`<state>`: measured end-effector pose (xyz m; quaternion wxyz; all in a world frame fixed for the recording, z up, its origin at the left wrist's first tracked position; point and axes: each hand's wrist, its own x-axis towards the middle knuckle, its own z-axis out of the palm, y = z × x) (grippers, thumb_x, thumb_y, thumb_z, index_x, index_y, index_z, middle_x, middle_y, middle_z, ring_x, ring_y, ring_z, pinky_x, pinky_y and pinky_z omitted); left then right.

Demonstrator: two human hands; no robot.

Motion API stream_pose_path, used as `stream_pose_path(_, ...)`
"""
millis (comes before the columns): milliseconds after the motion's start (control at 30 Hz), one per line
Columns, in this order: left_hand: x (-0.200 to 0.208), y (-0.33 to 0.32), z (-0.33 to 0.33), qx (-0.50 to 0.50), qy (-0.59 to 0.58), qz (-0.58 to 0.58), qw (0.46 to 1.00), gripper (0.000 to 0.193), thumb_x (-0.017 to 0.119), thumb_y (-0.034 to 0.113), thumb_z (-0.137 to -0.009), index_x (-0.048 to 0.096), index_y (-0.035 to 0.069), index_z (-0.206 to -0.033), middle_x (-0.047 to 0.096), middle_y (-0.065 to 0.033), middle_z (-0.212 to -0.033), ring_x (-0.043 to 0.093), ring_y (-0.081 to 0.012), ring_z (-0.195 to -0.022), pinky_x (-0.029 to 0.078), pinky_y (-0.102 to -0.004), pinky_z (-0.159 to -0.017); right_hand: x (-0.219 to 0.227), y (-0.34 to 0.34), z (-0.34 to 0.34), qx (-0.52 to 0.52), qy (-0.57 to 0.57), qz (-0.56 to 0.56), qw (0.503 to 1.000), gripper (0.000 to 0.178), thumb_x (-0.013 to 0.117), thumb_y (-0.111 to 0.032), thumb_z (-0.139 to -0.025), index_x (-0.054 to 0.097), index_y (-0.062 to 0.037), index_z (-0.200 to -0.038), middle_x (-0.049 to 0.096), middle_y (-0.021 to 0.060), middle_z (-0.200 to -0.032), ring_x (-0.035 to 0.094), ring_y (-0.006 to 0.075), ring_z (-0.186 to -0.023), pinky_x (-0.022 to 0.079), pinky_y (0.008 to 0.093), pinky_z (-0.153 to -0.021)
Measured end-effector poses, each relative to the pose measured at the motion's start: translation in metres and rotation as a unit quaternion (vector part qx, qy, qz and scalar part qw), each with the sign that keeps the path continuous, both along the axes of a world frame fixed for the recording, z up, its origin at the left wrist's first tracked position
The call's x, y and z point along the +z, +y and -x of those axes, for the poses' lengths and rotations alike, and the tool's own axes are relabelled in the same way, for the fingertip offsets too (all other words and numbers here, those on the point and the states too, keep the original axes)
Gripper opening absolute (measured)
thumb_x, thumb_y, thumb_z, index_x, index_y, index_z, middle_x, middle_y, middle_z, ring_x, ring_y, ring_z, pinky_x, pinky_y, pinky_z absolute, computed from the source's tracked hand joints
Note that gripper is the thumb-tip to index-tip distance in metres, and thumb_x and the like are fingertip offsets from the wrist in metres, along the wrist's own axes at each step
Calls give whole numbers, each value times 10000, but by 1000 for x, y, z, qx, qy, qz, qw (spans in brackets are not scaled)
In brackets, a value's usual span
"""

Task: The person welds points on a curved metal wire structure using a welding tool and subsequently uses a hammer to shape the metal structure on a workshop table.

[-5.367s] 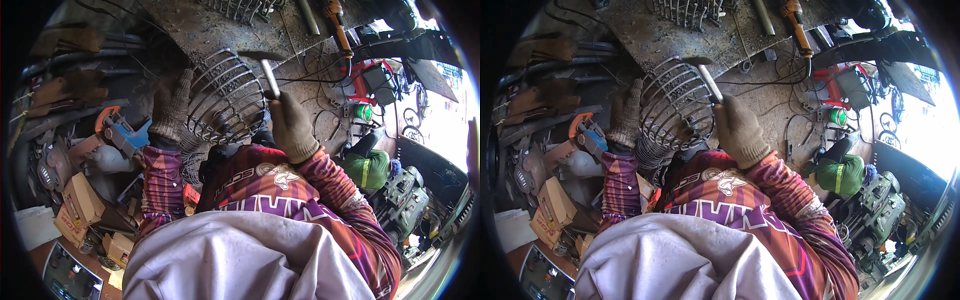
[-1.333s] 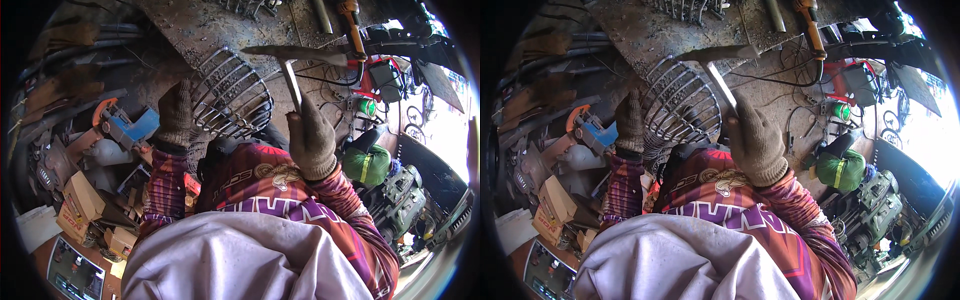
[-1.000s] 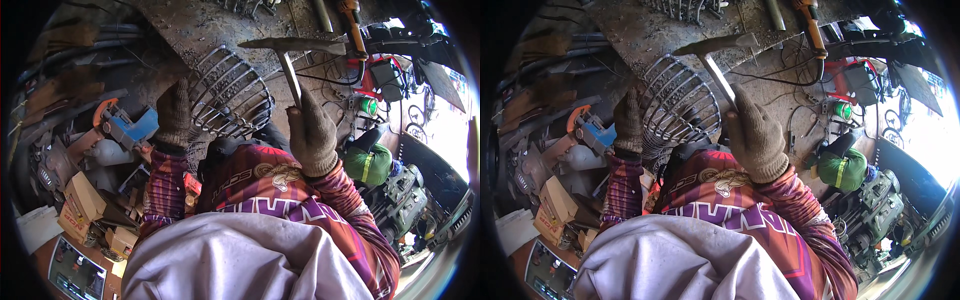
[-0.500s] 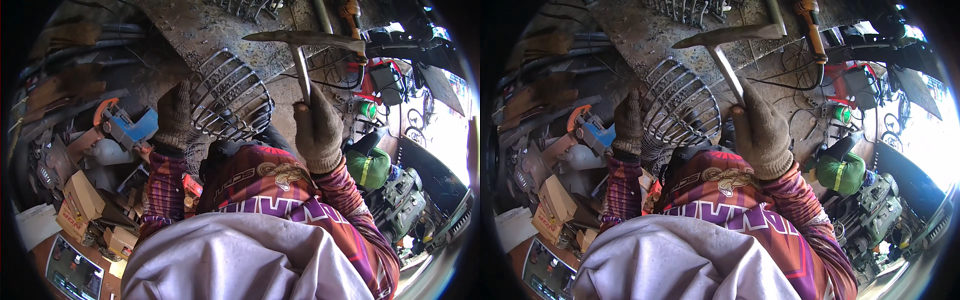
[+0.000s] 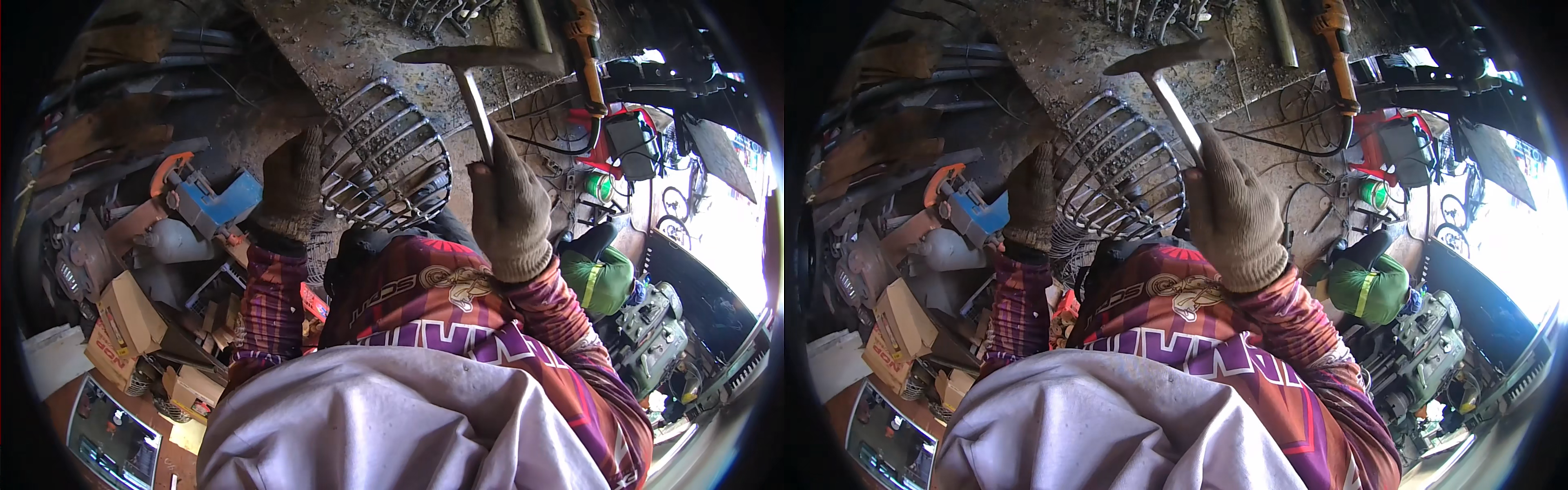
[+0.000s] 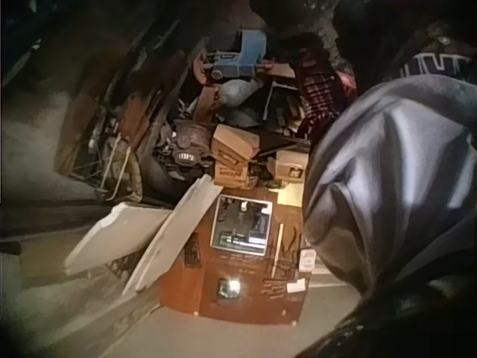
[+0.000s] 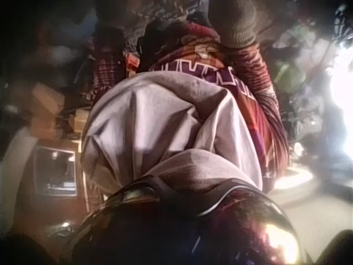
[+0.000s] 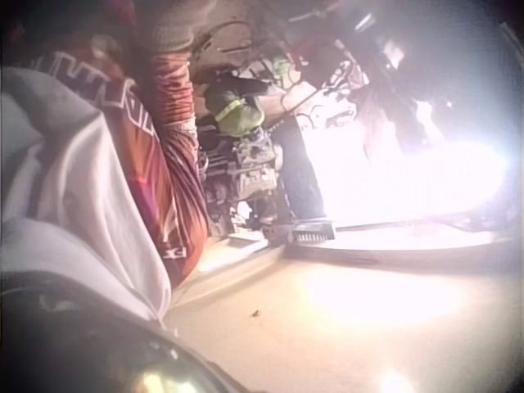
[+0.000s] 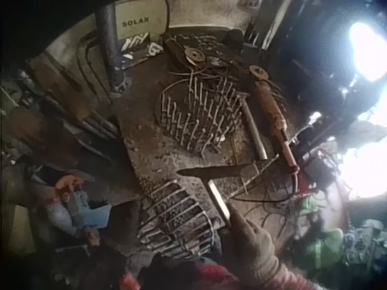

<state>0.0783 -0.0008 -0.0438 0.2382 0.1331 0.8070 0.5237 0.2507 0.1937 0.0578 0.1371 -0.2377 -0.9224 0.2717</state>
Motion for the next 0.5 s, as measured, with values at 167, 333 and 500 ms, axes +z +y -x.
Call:
stream_pose_path(167, 7, -2, 5, -35, -18, 6, 999, 431, 503, 369, -997, 633, -29, -894, 612, -118, -695, 511, -179, -615, 427, -374, -608, -11, -1, 1, 11, -52, -23, 998, 435, 618, -185, -890, 545, -96, -1309, 683, 159, -882, 681, 340, -688, 546, 424, -579)
stream_pose_path(333, 7, 3, -1, 14, 0, -11, 1000, 491, 522, 498, -967, 597, 55, -768, 509, 18, -650, 429, -95, -598, 351, -296, -552, 0, -4, -2, -21, 27, 2, 999, 433, 609, -185, -894, 543, -112, -1315, 681, 165, -881, 680, 345, -701, 552, 426, -610)
stream_pose_path(500, -9, -7, 6, -60, 75, -19, 995, 436, 522, 421, -984, 641, 15, -881, 581, -50, -725, 500, -133, -654, 416, -316, -614, -7, 0, -1, 3, -2, -3, 1000, 438, 599, -183, -900, 534, -76, -1319, 677, 177, -869, 677, 353, -713, 551, 427, -623)
